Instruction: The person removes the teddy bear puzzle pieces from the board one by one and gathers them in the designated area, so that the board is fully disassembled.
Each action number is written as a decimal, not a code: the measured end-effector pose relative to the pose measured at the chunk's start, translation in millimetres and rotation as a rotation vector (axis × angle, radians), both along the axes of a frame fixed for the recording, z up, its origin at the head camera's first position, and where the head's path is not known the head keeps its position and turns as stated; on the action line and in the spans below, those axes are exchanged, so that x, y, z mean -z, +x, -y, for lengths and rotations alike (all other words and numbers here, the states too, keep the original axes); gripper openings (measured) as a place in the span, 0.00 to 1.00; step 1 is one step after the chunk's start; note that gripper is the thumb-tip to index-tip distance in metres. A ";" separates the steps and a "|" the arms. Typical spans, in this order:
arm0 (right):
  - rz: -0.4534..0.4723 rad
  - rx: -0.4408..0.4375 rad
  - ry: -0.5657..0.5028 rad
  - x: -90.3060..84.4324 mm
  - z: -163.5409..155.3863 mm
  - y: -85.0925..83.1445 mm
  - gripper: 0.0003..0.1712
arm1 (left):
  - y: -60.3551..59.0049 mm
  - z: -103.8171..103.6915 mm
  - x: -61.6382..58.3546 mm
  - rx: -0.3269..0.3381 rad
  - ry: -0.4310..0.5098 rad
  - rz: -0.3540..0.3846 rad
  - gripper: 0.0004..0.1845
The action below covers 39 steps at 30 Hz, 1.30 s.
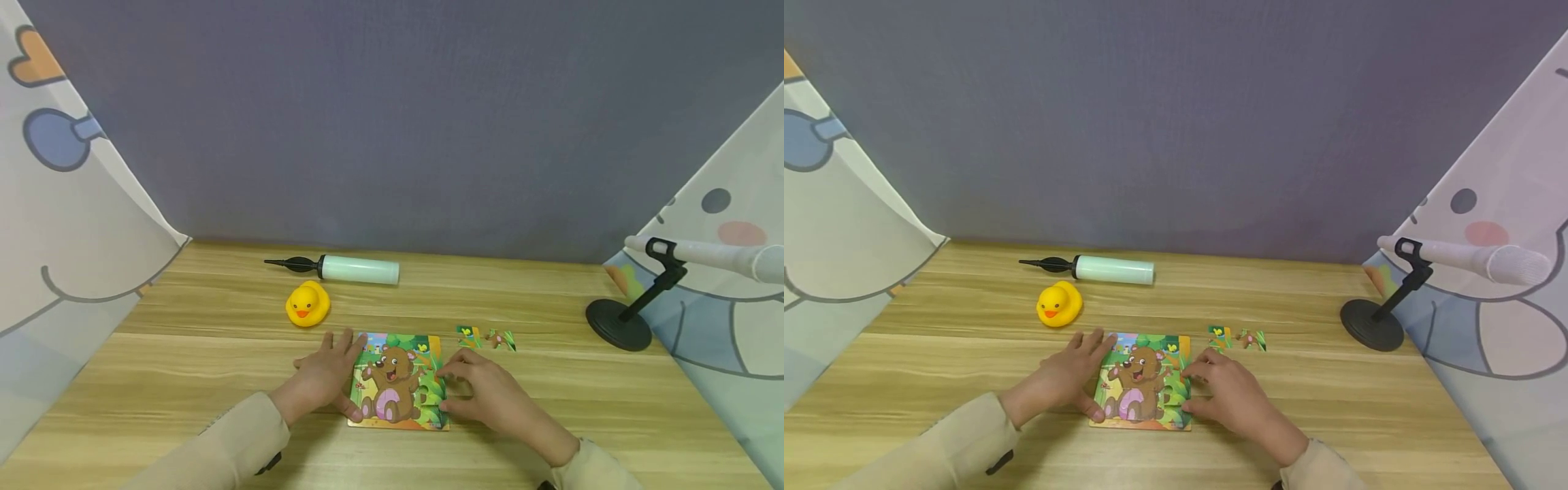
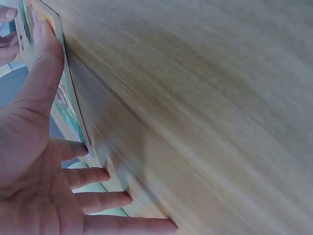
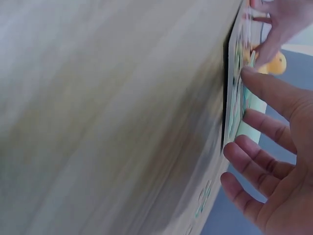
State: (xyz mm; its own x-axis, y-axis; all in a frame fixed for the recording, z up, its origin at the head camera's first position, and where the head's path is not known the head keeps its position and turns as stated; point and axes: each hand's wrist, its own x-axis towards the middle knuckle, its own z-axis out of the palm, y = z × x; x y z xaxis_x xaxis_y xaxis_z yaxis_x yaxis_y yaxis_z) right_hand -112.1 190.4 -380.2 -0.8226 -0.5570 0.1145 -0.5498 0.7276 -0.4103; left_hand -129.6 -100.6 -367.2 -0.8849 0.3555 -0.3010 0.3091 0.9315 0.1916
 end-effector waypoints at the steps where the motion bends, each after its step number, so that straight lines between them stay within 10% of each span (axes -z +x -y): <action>1: -0.002 0.001 -0.001 -0.5 -3.0 -1.0 0.21 | 0.0 -0.2 -0.1 0.000 -0.004 0.000 0.71; 39: 0.011 0.157 0.065 -12.2 -147.2 -50.7 0.26 | 1.6 -0.6 -0.2 0.015 -0.012 -0.023 0.69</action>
